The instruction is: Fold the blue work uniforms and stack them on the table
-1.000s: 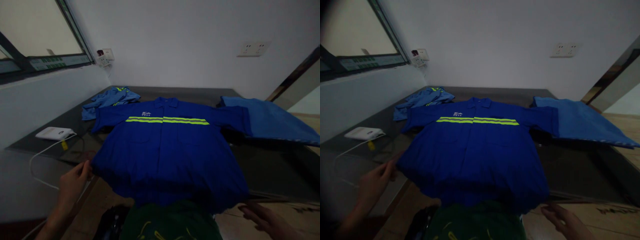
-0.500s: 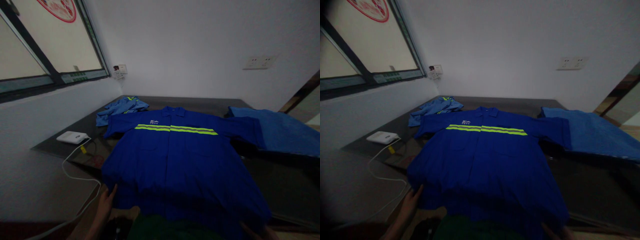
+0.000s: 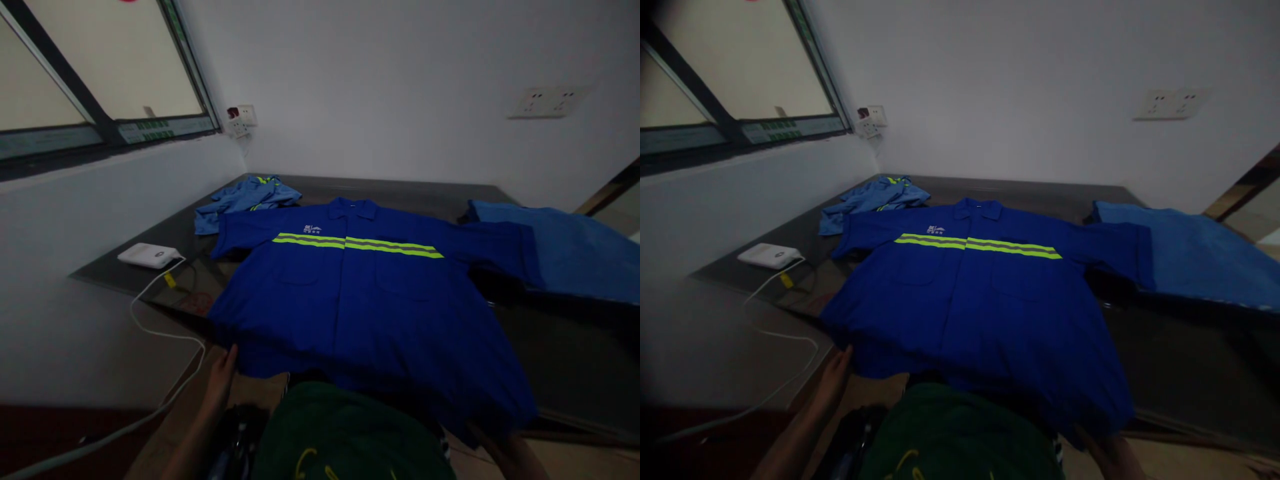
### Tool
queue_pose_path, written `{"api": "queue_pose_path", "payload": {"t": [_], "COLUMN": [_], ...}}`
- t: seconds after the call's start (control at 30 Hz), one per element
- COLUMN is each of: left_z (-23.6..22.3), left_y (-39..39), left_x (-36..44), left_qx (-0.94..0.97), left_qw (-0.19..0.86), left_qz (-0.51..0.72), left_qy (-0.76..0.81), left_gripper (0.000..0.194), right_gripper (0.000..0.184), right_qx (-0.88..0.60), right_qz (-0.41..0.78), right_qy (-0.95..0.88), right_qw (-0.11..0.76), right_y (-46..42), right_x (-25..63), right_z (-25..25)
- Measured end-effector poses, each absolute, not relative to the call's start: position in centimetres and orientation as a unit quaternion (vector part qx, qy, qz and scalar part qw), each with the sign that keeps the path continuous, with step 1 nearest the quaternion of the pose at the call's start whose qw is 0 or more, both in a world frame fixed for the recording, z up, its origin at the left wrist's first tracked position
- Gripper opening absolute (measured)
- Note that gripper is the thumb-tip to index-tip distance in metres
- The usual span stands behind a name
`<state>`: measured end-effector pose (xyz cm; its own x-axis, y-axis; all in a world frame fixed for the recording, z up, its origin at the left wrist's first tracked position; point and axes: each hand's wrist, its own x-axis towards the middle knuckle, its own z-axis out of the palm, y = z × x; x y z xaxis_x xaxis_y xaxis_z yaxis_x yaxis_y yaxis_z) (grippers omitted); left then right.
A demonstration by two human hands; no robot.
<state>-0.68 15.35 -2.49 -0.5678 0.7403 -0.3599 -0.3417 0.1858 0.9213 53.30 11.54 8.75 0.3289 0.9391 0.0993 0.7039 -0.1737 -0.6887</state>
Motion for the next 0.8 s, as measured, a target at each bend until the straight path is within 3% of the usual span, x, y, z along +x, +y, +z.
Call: {"api": "queue_pose_path", "payload": {"t": [0.1,0.17,0.33,0.43,0.57,0.8], "left_z": [-3.6,-4.3,-5.3,-5.6,-6.2,-6.8], "left_y": [15.1,15.0,15.0,14.8,13.6,10.9], "left_x": [-0.1,0.2,0.5,0.8,1.4,1.2], "left_qx": [0.171,0.191,0.172,0.119,0.070,0.176], "left_qw": [0.443,0.458,0.470,0.501,0.525,0.467], "left_qz": [0.626,0.609,0.584,0.608,0.646,0.637], "left_qy": [0.618,0.619,0.639,0.604,0.550,0.588], "left_gripper": [0.032,0.037,0.028,0.030,0.030,0.048], "right_gripper": [0.070,0.074,0.040,0.029,0.028,0.033], "right_qx": [-0.742,-0.750,-0.778,-0.784,-0.766,-0.769], "right_qz": [0.150,0.131,0.131,0.158,0.195,0.178], "right_qy": [-0.561,-0.558,-0.568,-0.576,-0.595,-0.567], "right_qw": [0.334,0.329,0.235,0.169,0.149,0.236], "right_y": [11.8,12.2,12.7,12.1,11.5,13.0], "right_x": [52.5,52.4,52.8,52.8,53.9,57.3], "right_z": [8.4,8.5,8.7,8.0,6.4,4.8]}}
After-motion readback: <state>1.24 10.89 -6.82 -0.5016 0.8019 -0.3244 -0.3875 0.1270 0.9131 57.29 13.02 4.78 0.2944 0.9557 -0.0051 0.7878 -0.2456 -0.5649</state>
